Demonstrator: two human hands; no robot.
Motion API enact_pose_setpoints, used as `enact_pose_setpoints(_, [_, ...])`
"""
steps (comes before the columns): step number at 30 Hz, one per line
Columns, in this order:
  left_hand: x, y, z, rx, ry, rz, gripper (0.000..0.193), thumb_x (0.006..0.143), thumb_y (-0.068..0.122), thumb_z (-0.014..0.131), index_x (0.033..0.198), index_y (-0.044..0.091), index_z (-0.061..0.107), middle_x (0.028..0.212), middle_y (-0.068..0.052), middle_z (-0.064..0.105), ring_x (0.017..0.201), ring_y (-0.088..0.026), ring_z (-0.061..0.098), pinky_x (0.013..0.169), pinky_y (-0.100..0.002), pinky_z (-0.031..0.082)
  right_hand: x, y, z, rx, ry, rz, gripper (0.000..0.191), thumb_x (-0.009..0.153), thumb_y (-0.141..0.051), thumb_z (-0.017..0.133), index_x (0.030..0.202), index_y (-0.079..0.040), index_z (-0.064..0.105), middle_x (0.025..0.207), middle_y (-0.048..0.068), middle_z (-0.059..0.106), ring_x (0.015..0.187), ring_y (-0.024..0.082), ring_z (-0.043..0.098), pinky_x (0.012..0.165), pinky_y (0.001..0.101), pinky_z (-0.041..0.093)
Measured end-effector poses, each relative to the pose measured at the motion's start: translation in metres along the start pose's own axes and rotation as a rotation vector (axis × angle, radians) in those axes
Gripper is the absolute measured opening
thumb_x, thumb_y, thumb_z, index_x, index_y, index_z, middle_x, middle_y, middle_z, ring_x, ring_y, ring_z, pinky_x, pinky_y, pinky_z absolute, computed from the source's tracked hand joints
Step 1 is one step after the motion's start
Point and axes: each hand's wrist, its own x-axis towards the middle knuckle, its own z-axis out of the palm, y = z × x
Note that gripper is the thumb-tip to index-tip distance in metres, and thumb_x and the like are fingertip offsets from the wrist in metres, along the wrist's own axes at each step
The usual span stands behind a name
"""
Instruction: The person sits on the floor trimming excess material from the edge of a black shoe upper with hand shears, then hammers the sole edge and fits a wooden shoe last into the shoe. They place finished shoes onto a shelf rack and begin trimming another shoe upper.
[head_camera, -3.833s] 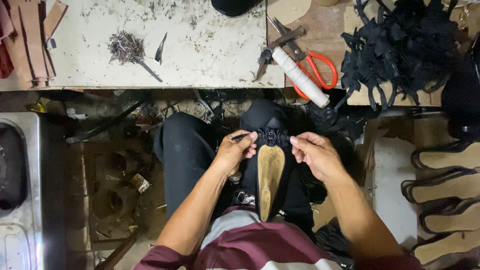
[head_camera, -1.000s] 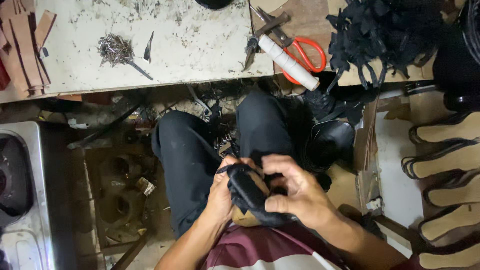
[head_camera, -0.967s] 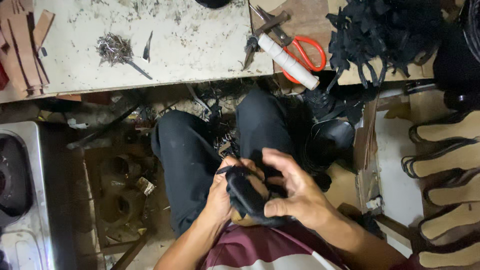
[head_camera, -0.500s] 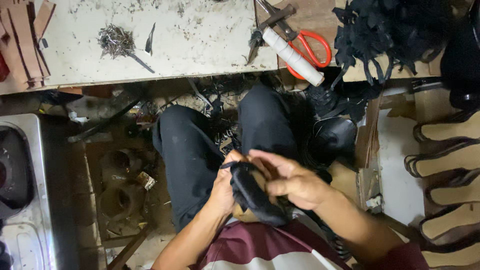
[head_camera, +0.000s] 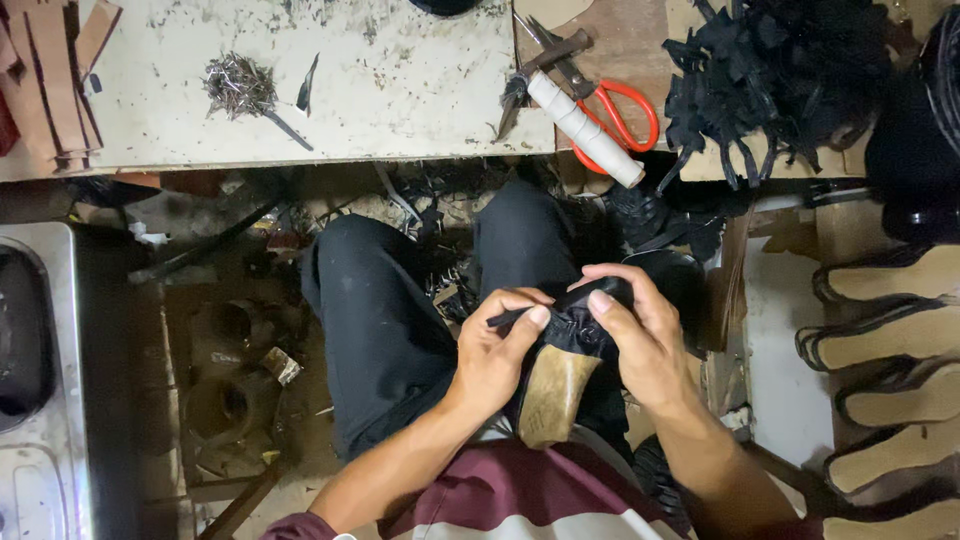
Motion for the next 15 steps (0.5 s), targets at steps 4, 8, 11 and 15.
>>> enact_pose_setpoints(4, [0.008, -0.001, -0.001, 0.013, -0.034, -0.066, 0.009, 0.098, 0.008, 0.066, 0.093, 0.000, 0.068, 0.106, -0.007, 0.073, 0.098, -0.012, 0.064, 0.093, -0.028, 0.050, 0.002, 0.020, 0.001, 0.105, 0.070, -0.065, 0.024, 0.099, -0.015, 0.059, 0.115, 0.002, 0.063, 0.100, 0.009, 0.071, 0.087, 0.011, 0.066, 0.080, 0.0267, 0.055])
enact_pose_setpoints(8, [0.006, 0.000, -0.005, -0.025, -0.092, -0.058, 0.008, 0.098, 0.008, 0.068, 0.094, 0.001, 0.069, 0.103, -0.006, 0.072, 0.096, -0.012, 0.063, 0.090, -0.028, 0.050, 0.000, 0.032, 0.003, 0.169, 0.109, -0.114, 0.024, 0.102, -0.018, 0.060, 0.109, 0.005, 0.065, 0.096, 0.014, 0.070, 0.084, 0.016, 0.065, 0.079, 0.0298, 0.054])
enact_pose_setpoints(11, [-0.003, 0.008, -0.010, -0.057, -0.210, -0.065, 0.008, 0.097, 0.007, 0.074, 0.097, 0.001, 0.069, 0.108, -0.009, 0.070, 0.101, -0.014, 0.064, 0.094, -0.030, 0.051, -0.004, 0.032, 0.003, 0.453, -0.073, -0.265, 0.030, 0.105, -0.028, 0.060, 0.107, 0.002, 0.060, 0.099, 0.016, 0.066, 0.090, 0.024, 0.067, 0.084, 0.0369, 0.056])
enact_pose_setpoints(15, [-0.012, 0.024, -0.013, 0.040, -0.448, 0.058, 0.033, 0.086, 0.006, 0.083, 0.110, 0.002, 0.061, 0.144, -0.011, 0.055, 0.138, -0.018, 0.049, 0.118, -0.034, 0.036, -0.011, 0.023, 0.003, 0.626, -0.340, -0.432, 0.046, 0.107, -0.044, 0.056, 0.104, 0.001, 0.061, 0.094, 0.016, 0.064, 0.087, 0.028, 0.063, 0.085, 0.0434, 0.054])
